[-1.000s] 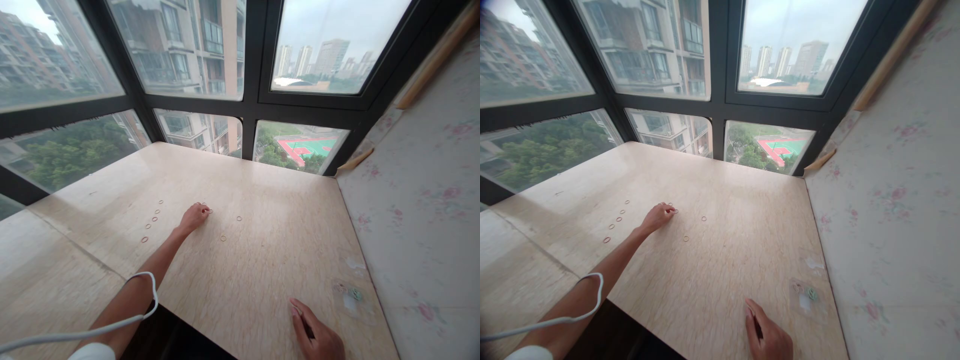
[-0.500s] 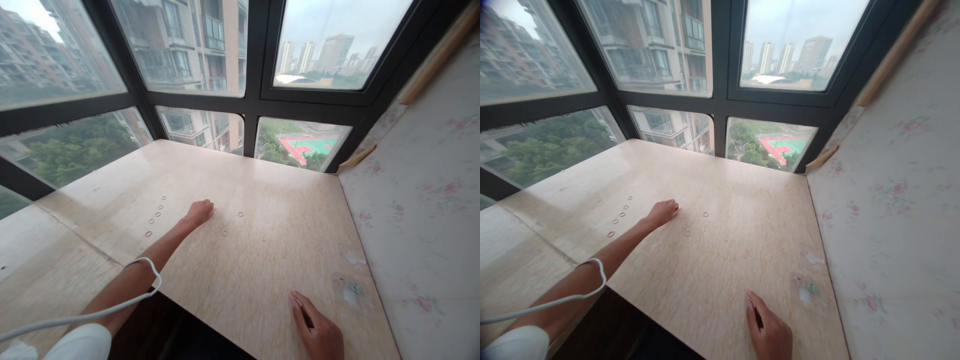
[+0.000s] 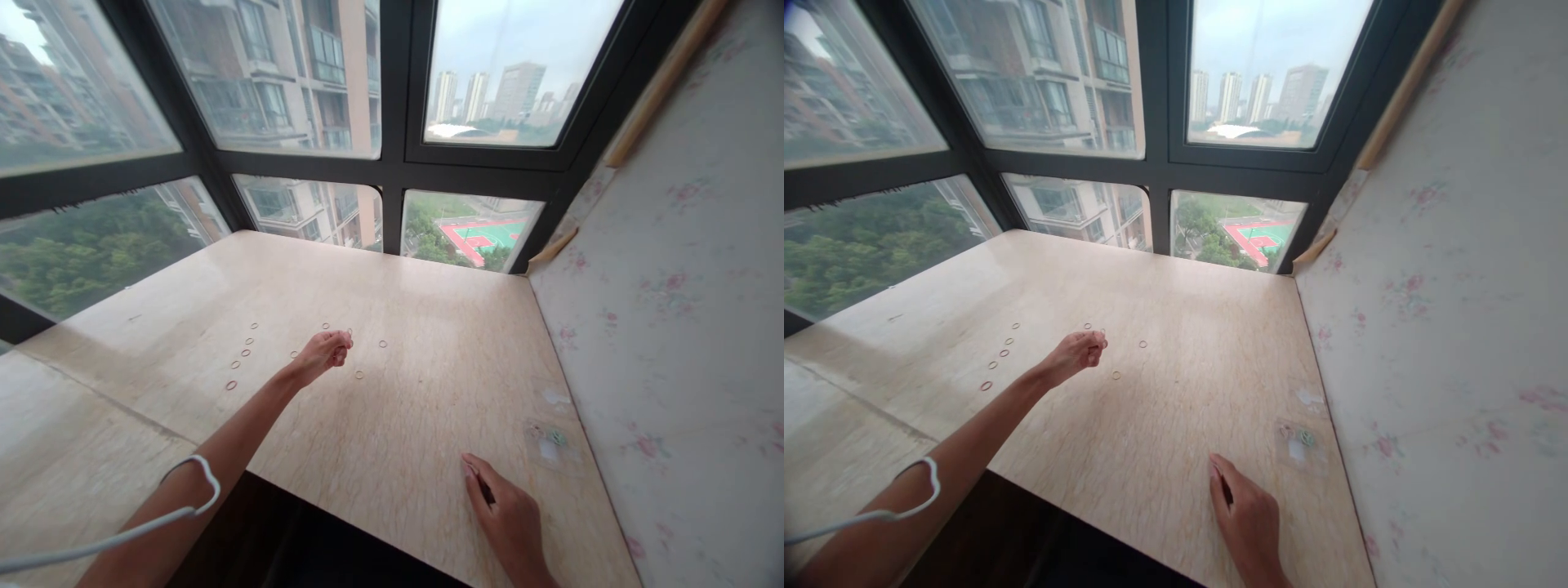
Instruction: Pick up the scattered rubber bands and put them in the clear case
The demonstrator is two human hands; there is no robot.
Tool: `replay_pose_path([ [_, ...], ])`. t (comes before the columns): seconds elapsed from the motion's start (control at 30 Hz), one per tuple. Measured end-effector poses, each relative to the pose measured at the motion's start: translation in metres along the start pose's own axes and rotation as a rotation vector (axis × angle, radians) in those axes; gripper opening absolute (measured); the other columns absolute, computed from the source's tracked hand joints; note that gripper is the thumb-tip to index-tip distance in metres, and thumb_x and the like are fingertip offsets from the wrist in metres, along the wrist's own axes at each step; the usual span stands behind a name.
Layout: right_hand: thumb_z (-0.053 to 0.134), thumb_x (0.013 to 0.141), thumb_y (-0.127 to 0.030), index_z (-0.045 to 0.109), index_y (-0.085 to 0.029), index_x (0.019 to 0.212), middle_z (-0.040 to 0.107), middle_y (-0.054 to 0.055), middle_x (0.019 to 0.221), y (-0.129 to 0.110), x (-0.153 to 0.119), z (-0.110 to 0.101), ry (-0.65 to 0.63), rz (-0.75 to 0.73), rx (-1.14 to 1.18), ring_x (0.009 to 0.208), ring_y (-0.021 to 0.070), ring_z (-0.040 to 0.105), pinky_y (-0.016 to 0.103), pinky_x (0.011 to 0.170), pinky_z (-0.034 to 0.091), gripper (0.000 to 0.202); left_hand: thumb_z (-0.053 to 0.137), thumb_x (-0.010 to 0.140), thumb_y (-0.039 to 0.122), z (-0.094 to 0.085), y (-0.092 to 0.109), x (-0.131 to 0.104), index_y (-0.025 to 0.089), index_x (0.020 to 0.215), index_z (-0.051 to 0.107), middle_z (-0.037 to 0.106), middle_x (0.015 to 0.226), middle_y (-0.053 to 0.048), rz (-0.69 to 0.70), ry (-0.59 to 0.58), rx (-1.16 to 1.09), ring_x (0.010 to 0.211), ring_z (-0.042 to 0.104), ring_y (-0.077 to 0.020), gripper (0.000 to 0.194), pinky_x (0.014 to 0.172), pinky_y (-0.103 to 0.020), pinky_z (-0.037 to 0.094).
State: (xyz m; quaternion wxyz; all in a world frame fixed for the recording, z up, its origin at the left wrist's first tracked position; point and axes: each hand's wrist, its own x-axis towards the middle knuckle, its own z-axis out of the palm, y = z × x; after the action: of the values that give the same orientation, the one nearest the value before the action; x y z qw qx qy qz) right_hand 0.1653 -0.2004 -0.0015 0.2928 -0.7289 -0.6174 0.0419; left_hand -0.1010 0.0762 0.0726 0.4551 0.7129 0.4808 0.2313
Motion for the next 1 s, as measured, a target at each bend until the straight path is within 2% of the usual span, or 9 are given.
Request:
replay_pose_path([
  [0.07,0.038,0.095,-0.041,0.075,-0.021,0.1,0.077,0.008,0.091,-0.002,0.001,-0.001,-0.006,0.006,0.014,0.072,0.0215,0.074,0.028,0.062,0.057,0.042,0.052,0.08,0.038,0.015,0.02,-0.013,0.018,0.072,0.049,0.05,0.071,0.0,-0.004,-0.072,-0.496,0.05,0.035,-0.0064,0.022,0.05,-0.022,0.036],
  [0.17,0.04,0.095,-0.037,0.074,-0.02,0.101,0.077,0.008,0.092,-0.005,0.001,-0.002,-0.012,0.018,0.027,0.075,0.0215,0.074,0.029,0.065,0.057,0.039,0.063,0.075,0.033,0.041,0.048,-0.026,0.018,0.07,0.047,0.046,0.07,0.002,-0.045,-0.193,-0.818,0.05,0.03,-0.0049,0.023,0.048,-0.021,0.032],
  [0.37,0.041,0.094,-0.03,0.072,-0.019,0.102,0.076,0.008,0.093,-0.011,0.003,-0.006,-0.03,0.056,0.067,0.078,0.0202,0.073,0.029,0.07,0.054,0.034,0.063,0.074,0.031,0.111,0.083,-0.039,0.017,0.067,0.05,0.042,0.061,0.004,-0.069,-0.314,-0.768,0.048,0.032,-0.005,0.021,0.047,-0.022,0.026],
  [0.5,0.044,0.092,-0.028,0.072,-0.021,0.098,0.076,0.004,0.084,-0.013,0.004,-0.008,-0.008,0.073,0.072,0.071,0.0164,0.071,0.024,0.066,0.048,0.029,0.061,0.072,0.032,0.157,0.11,-0.057,0.018,0.068,0.044,0.042,0.064,0.004,-0.076,-0.471,-0.932,0.048,0.031,-0.0039,0.023,0.048,-0.021,0.029],
  [0.57,0.044,0.092,-0.027,0.071,-0.021,0.087,0.074,0.002,0.073,-0.013,0.003,-0.009,-0.011,0.082,0.038,0.064,0.0148,0.068,0.023,0.061,0.043,0.028,0.061,0.072,0.032,0.178,0.123,-0.066,0.018,0.068,0.044,0.043,0.064,0.005,-0.086,-0.557,-0.988,0.046,0.031,-0.0033,0.022,0.048,-0.022,0.029],
  [0.67,0.043,0.09,-0.025,0.063,-0.02,0.067,0.066,-0.001,0.059,-0.013,0.003,-0.008,-0.02,0.102,-0.029,0.055,0.0132,0.062,0.023,0.055,0.034,0.031,0.062,0.07,0.03,0.207,0.133,-0.068,0.017,0.068,0.05,0.044,0.06,0.004,-0.06,-0.584,-0.873,0.046,0.033,-0.0044,0.018,0.046,-0.022,0.027],
  [0.77,0.044,0.089,-0.022,0.062,-0.02,0.069,0.066,-0.002,0.06,-0.012,0.003,-0.008,-0.049,0.103,-0.04,0.055,0.0127,0.061,0.024,0.054,0.031,0.027,0.06,0.073,0.029,0.233,0.133,-0.058,0.016,0.073,0.058,0.051,0.062,0.002,0.048,-0.486,-0.567,0.051,0.039,-0.0074,0.013,0.048,-0.022,0.029],
  [0.9,0.047,0.086,-0.017,0.064,-0.02,0.073,0.07,-0.001,0.065,-0.01,0.004,-0.007,-0.076,0.106,-0.025,0.058,0.0136,0.063,0.026,0.056,0.03,0.022,0.052,0.082,0.026,0.257,0.127,-0.041,0.017,0.083,0.062,0.062,0.076,-0.003,0.297,-0.382,-0.082,0.061,0.049,-0.0127,0.014,0.059,-0.027,0.039],
  [1.0,0.05,0.082,-0.017,0.064,-0.019,0.067,0.07,0.0,0.064,-0.008,0.004,-0.006,-0.08,0.122,-0.029,0.057,0.0146,0.063,0.027,0.054,0.028,0.021,0.047,0.086,0.022,0.268,0.126,-0.033,0.017,0.085,0.063,0.065,0.085,-0.008,0.488,-0.402,0.253,0.072,0.056,-0.0184,0.016,0.067,-0.032,0.042],
])
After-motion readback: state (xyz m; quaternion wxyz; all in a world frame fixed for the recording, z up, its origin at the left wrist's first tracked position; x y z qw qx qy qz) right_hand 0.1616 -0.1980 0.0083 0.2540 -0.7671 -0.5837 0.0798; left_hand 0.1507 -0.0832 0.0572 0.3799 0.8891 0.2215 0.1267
